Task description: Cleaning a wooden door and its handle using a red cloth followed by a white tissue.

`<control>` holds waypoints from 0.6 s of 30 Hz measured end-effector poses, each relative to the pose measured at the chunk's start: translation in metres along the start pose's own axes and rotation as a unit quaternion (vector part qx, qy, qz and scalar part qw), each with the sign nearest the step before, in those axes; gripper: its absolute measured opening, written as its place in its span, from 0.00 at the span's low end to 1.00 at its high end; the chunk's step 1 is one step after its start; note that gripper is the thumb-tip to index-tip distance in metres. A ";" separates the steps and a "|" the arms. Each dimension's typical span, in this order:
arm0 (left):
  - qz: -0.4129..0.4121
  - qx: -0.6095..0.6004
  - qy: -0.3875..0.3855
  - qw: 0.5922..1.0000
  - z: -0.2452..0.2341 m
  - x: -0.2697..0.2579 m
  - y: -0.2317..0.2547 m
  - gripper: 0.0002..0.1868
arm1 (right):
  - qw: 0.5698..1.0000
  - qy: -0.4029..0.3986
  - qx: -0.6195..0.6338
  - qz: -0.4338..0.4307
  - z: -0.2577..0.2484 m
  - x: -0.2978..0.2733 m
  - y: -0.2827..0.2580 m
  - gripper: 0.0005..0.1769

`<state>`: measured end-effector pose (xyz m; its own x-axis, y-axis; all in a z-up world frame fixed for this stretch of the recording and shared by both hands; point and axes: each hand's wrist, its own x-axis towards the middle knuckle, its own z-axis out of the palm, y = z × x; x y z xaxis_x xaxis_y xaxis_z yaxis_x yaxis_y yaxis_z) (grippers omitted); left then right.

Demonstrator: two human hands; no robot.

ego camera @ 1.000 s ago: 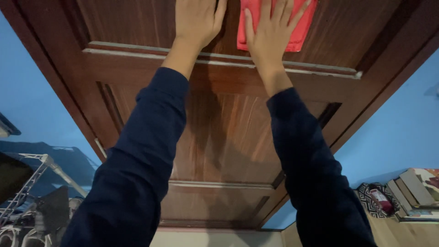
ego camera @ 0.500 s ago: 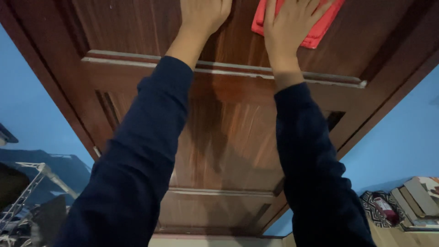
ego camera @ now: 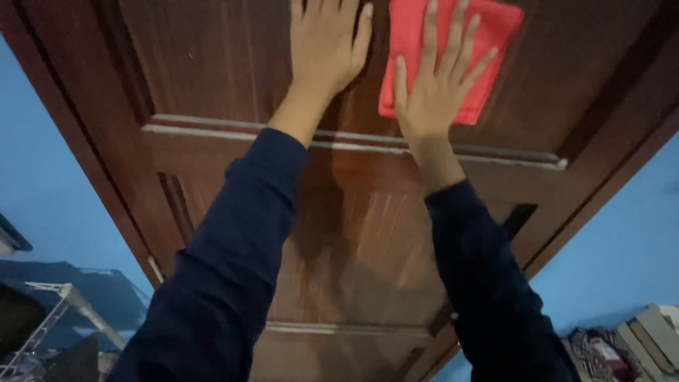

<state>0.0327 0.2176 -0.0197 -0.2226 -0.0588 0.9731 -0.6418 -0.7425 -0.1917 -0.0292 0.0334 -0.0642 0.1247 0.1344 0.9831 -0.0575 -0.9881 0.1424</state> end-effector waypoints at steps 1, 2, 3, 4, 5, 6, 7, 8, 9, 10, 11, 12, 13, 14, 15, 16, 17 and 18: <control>-0.008 0.009 -0.024 1.000 -0.002 0.000 0.001 0.17 | 0.998 -0.054 0.002 0.035 -0.008 0.003 -0.001 0.38; -0.016 0.017 -0.047 0.999 -0.003 0.001 0.001 0.21 | 0.992 -0.109 0.005 0.071 -0.016 0.005 -0.001 0.39; -0.014 0.020 -0.044 0.999 -0.003 0.002 0.001 0.21 | 0.992 -0.105 0.006 0.069 -0.004 0.008 0.007 0.39; -0.013 0.025 -0.048 0.998 -0.004 0.003 0.002 0.23 | 0.997 -0.039 -0.001 0.068 0.008 0.010 0.015 0.39; -0.014 0.029 -0.054 0.998 -0.004 0.002 0.003 0.25 | 0.997 0.025 -0.008 0.066 0.019 0.011 0.023 0.39; -0.014 0.030 -0.053 0.998 -0.005 0.004 0.002 0.25 | 0.998 0.026 -0.008 0.065 0.018 0.013 0.017 0.39; -0.014 0.029 -0.057 0.998 -0.006 0.004 0.003 0.25 | 0.998 0.009 -0.008 0.055 0.015 0.013 0.011 0.39; -0.015 0.029 -0.062 0.998 -0.007 0.004 0.004 0.26 | 0.999 -0.007 -0.009 0.046 0.013 0.014 0.006 0.38; -0.017 0.028 -0.063 0.997 -0.006 0.004 0.004 0.26 | 0.999 -0.009 -0.009 0.045 0.012 0.005 0.002 0.38; -0.027 0.020 -0.082 0.996 -0.006 0.004 0.004 0.25 | 0.999 -0.033 -0.003 0.008 0.011 -0.003 -0.002 0.40; -0.036 0.013 -0.101 0.994 -0.006 0.004 0.003 0.24 | 0.998 -0.056 0.005 -0.029 0.010 -0.012 -0.006 0.41; -0.037 0.012 -0.102 0.994 -0.006 0.002 0.003 0.24 | 0.998 -0.057 0.004 -0.029 -0.001 -0.008 -0.003 0.41; -0.033 0.012 -0.094 0.995 -0.005 0.002 0.003 0.24 | 0.994 -0.110 -0.005 0.023 -0.011 -0.003 0.000 0.40; -0.029 0.013 -0.086 0.996 -0.004 0.001 0.002 0.24 | 0.984 -0.163 -0.015 0.074 -0.022 0.002 0.003 0.39; -0.029 0.013 -0.086 0.996 -0.003 0.001 0.002 0.24 | 0.984 -0.163 -0.014 0.074 -0.009 0.004 0.016 0.39; -0.020 0.021 -0.069 0.997 -0.003 0.001 0.002 0.23 | 0.991 -0.096 -0.035 0.085 0.004 0.006 0.030 0.39; -0.012 0.028 -0.054 0.998 -0.002 0.001 0.002 0.23 | 0.994 -0.029 -0.054 0.095 0.016 0.007 0.043 0.38; -0.012 0.028 -0.054 0.998 -0.004 0.001 0.002 0.23 | 0.994 -0.030 -0.054 0.095 0.012 0.011 0.036 0.38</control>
<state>0.0286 0.2189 -0.0191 -0.1247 -0.1097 0.9861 -0.6030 -0.7809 -0.1631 -0.0181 -0.0014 -0.0501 0.1604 -0.0618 0.9851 -0.1919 -0.9810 -0.0303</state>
